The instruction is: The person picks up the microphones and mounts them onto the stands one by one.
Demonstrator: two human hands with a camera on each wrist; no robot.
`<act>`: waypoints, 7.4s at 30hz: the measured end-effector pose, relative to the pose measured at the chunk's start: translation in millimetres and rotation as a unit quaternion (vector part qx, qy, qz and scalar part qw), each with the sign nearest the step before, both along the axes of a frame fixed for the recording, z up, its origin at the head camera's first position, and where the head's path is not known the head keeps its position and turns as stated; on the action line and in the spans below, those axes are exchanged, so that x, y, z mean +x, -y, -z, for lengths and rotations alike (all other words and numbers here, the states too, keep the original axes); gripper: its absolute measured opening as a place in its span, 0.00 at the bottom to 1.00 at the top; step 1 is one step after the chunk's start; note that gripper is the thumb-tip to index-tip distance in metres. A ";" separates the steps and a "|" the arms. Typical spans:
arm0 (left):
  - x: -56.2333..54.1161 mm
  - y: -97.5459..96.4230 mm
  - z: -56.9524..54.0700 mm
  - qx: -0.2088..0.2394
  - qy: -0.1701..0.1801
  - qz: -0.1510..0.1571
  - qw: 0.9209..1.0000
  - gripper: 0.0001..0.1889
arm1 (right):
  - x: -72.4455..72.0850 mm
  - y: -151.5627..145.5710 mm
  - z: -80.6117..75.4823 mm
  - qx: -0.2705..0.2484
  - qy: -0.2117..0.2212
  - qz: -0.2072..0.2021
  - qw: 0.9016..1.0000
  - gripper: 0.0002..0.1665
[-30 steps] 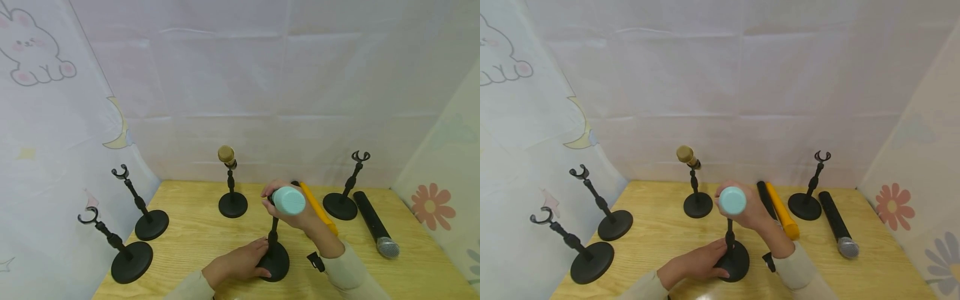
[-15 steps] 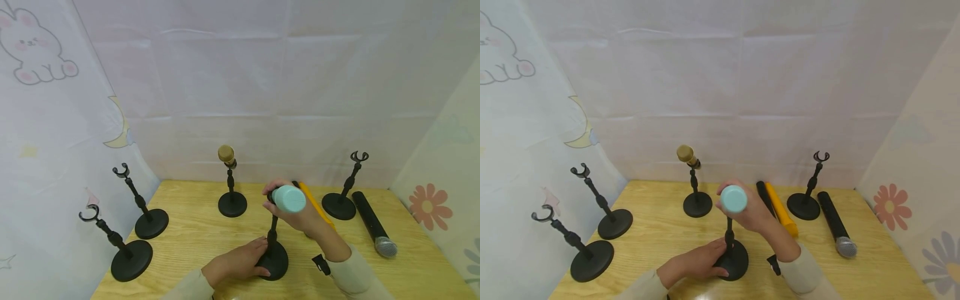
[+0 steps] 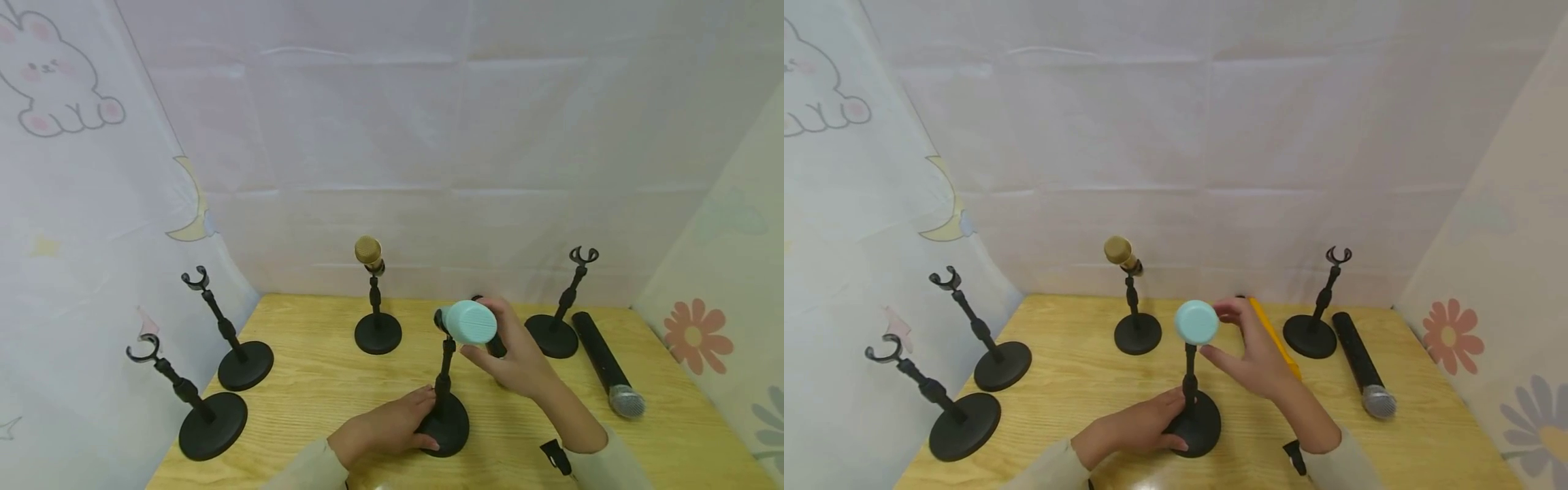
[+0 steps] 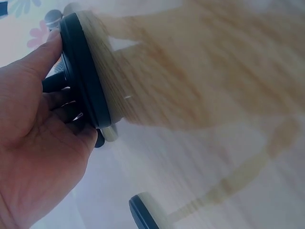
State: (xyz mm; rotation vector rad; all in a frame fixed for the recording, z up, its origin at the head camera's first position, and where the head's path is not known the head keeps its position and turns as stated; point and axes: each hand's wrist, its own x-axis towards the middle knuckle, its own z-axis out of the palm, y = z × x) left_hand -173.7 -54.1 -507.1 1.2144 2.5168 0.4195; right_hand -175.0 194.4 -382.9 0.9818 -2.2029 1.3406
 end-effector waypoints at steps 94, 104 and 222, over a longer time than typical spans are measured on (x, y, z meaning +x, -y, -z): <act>-16.1 6.3 -55.3 0.186 0.013 -0.051 0.981 0.28 | 25.1 11.5 119.6 0.406 0.194 -0.023 0.893 0.43; -10.9 -4.9 -53.1 0.233 0.059 -0.047 0.970 0.21 | 25.5 10.6 122.9 0.439 0.201 -0.033 0.875 0.44; -5.5 -20.3 -37.4 0.390 0.001 -0.093 0.916 0.08 | 34.2 16.6 116.4 0.443 0.208 -0.026 0.872 0.42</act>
